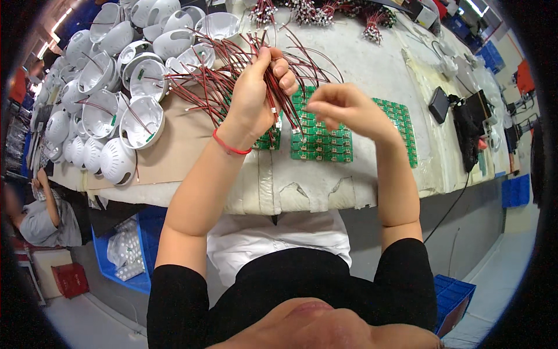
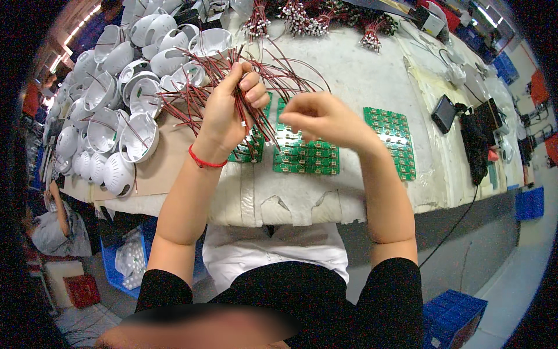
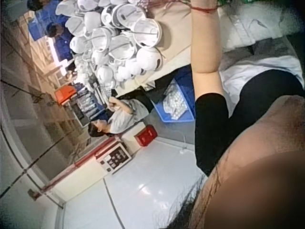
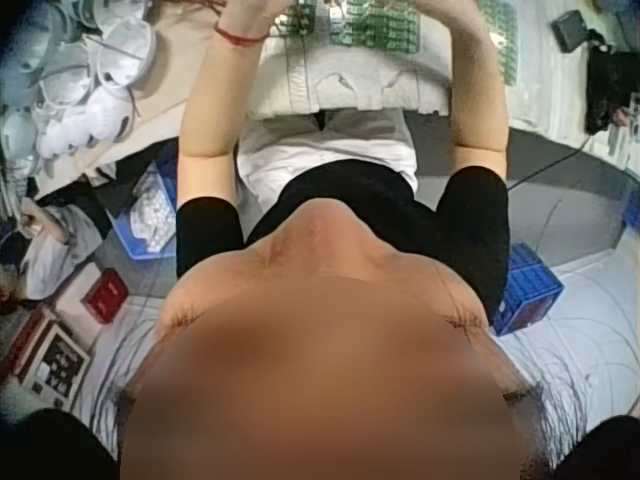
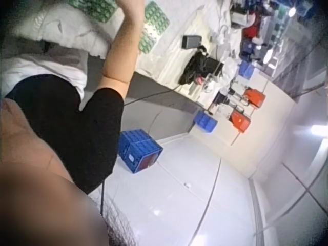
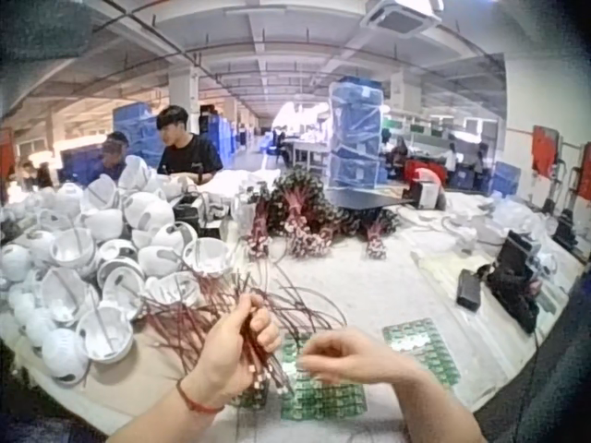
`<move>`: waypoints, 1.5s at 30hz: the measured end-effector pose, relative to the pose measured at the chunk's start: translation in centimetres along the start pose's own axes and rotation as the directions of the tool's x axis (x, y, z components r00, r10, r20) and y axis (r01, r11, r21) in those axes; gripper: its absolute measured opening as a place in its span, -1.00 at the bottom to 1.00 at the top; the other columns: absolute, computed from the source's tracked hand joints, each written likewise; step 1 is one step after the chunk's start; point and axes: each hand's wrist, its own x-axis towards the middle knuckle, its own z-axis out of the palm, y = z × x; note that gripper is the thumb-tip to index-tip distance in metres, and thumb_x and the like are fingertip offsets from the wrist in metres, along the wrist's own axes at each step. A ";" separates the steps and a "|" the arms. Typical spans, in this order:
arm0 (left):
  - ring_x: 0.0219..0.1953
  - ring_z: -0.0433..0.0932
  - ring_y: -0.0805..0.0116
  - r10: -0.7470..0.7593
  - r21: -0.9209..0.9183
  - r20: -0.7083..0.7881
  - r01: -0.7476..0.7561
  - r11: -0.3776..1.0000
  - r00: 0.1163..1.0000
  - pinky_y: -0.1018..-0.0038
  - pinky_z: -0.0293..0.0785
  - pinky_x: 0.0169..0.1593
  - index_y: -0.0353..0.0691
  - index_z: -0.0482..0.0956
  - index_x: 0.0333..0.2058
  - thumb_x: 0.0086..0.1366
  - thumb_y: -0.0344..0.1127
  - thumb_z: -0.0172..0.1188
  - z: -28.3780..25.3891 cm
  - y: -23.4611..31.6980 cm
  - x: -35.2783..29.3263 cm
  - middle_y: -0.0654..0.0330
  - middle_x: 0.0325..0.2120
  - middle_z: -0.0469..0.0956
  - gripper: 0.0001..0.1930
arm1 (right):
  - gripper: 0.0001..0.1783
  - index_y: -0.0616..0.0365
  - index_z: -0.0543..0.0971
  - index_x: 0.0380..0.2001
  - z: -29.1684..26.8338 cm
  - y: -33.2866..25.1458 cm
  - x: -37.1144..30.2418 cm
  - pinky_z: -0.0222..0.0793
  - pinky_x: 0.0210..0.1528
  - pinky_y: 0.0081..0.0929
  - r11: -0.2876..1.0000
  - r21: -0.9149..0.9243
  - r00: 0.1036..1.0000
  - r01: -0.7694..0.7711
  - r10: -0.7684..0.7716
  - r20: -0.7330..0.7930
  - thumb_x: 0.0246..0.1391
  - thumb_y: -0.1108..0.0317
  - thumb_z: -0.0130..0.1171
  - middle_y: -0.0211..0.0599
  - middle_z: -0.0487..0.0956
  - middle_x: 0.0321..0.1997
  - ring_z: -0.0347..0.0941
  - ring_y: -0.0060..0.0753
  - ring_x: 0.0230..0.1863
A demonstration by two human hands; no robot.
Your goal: The person inserts red and black wires into green circuit boards arranged on a table. They hold a bundle of wires in one hand and use the other to place individual wires into the board slots. The person briefly touches their face near the end of the clip.
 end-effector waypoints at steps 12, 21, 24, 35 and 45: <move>-0.58 0.17 0.56 0.023 0.085 -0.079 -0.016 0.996 0.997 0.59 0.14 -0.47 -0.14 0.32 -0.33 0.41 -0.15 -0.23 1.8 0.0 -0.3 0.39 -0.62 0.17 -0.76 | -0.79 0.17 0.47 -0.47 1.5 1.0 0.9 0.10 -0.64 -0.75 0.974 0.222 0.996 -0.051 0.032 0.089 0.00 0.28 0.23 -0.58 0.41 -0.58 0.22 -0.79 -0.63; -0.12 0.55 0.19 -0.033 0.296 -0.140 0.073 0.952 0.990 0.43 0.53 -0.20 -0.24 0.33 -0.14 0.41 -0.07 -0.27 2.3 0.3 -0.7 0.18 -0.40 0.51 -0.65 | -0.86 0.16 0.43 -0.45 -0.2 -0.2 -0.6 0.11 -0.68 -0.75 0.946 0.322 0.999 0.034 -0.023 -0.040 -0.01 0.37 0.18 -0.57 0.37 -0.63 0.23 -0.76 -0.70; -0.47 0.58 0.37 -0.106 0.332 -0.163 0.156 0.930 0.981 0.69 0.38 -0.64 -0.26 0.33 -0.13 0.41 -0.07 -0.28 2.4 0.6 -0.8 0.07 -0.28 0.54 -0.63 | -0.86 0.16 0.41 -0.44 -1.6 0.1 -1.1 0.11 -0.71 -0.74 0.890 0.426 0.978 0.162 -0.086 -0.193 -0.01 0.38 0.15 -0.53 0.37 -0.64 0.25 -0.72 -0.73; -0.80 0.08 0.64 0.088 0.195 -0.100 -0.067 0.979 0.991 0.65 -0.08 -0.74 -0.24 0.37 -0.22 0.40 -0.22 -0.21 1.3 2.9 -0.7 0.39 -0.61 0.39 -0.76 | -0.83 0.17 0.30 -0.51 -2.3 0.3 -0.7 0.05 -0.70 -0.75 0.693 0.615 0.926 0.375 -0.306 -0.218 0.03 0.35 0.04 -0.47 0.31 -0.65 0.17 -0.69 -0.75; -0.84 -0.01 0.69 0.127 0.317 -0.139 -0.077 0.945 0.982 0.69 -0.11 -0.78 -0.26 0.36 -0.19 0.40 -0.25 -0.20 2.1 3.4 -1.0 0.47 -0.75 0.11 -0.77 | -0.87 0.24 0.46 -0.42 -1.8 0.5 0.1 0.31 -0.59 -0.69 0.950 0.262 0.962 0.168 -0.100 -0.254 0.01 0.40 0.13 -0.34 0.52 -0.49 0.45 -0.63 -0.55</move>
